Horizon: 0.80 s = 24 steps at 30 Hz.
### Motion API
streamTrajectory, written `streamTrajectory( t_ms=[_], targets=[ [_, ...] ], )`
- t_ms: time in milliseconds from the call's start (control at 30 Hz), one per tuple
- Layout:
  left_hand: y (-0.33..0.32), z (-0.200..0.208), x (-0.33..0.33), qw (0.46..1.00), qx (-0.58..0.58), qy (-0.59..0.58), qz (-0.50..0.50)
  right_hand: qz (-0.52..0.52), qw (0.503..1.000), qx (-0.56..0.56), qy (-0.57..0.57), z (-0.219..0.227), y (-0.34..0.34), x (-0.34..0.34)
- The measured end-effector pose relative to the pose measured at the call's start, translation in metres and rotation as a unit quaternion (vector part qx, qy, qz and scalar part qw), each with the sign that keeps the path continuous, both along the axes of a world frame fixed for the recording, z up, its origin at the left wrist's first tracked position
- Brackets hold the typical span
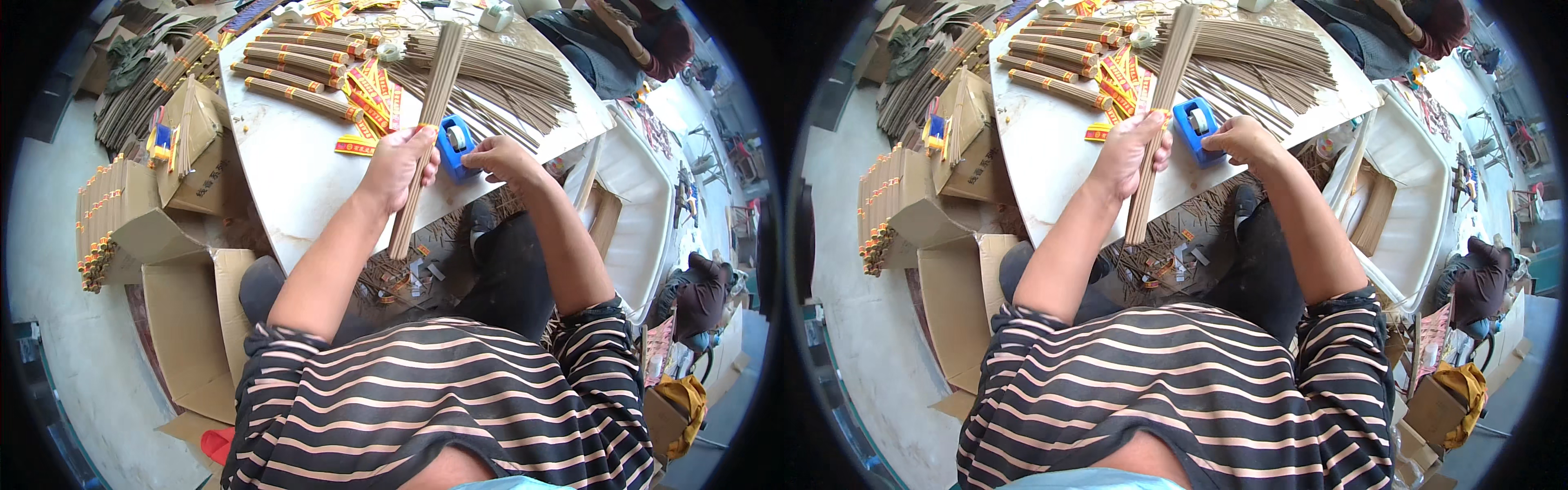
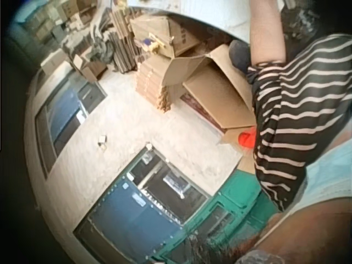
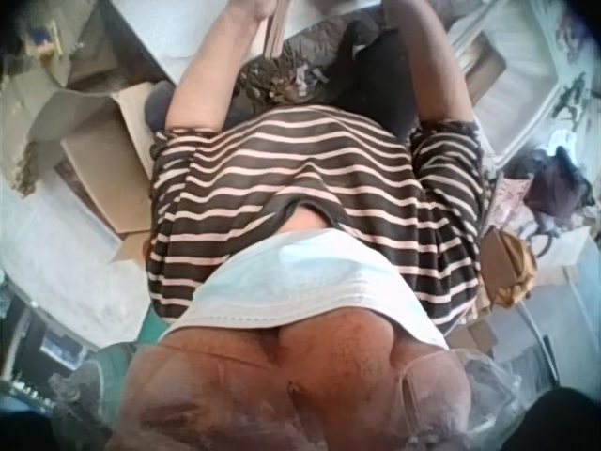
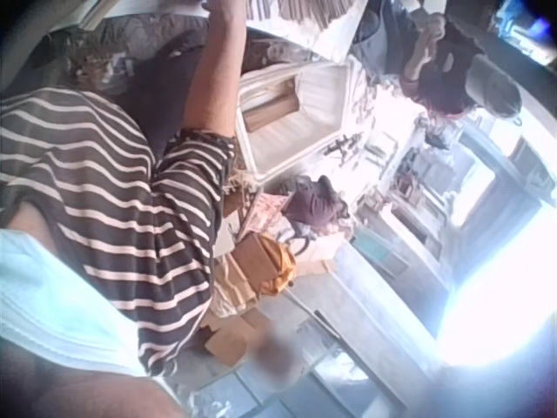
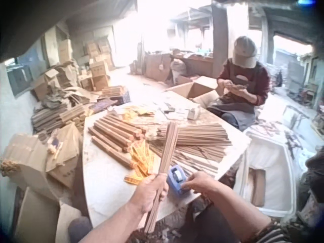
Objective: The person gathers thin wooden sticks, aligns them into bundles, and wraps each bundle with a red and yellow paper band. The person then secures the band with a piece of tape from a blue dispenser and places the finished bundle into a cardboard box.
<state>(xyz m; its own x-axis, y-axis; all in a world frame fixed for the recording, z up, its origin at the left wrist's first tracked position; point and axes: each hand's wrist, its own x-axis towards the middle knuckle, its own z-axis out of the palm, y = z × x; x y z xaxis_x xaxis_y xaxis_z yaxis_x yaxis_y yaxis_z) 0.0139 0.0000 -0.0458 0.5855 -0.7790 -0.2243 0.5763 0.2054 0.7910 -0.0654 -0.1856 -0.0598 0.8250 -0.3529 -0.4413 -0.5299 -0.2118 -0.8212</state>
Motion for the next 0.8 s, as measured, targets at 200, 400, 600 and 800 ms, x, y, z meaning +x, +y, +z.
streamTrajectory(
  t_ms=[200, 400, 600, 800],
  targets=[
    [-0.041, -0.018, 0.038, 0.994, 0.059, 0.044, -0.078, -0.041, 0.997, 0.05, -0.037, -0.001, 0.005, -0.003],
    [-0.044, -0.02, 0.036, 0.993, 0.081, 0.025, -0.077, -0.126, 0.951, 0.224, -0.169, 0.001, 0.017, -0.014],
    [-0.044, -0.018, 0.033, 0.993, 0.093, 0.013, -0.064, -0.16, 0.971, 0.122, -0.13, 0.003, 0.038, -0.041],
    [-0.046, -0.017, 0.034, 0.993, 0.093, 0.018, -0.068, -0.248, 0.893, 0.332, -0.173, -0.025, 0.043, -0.047]
  ],
)
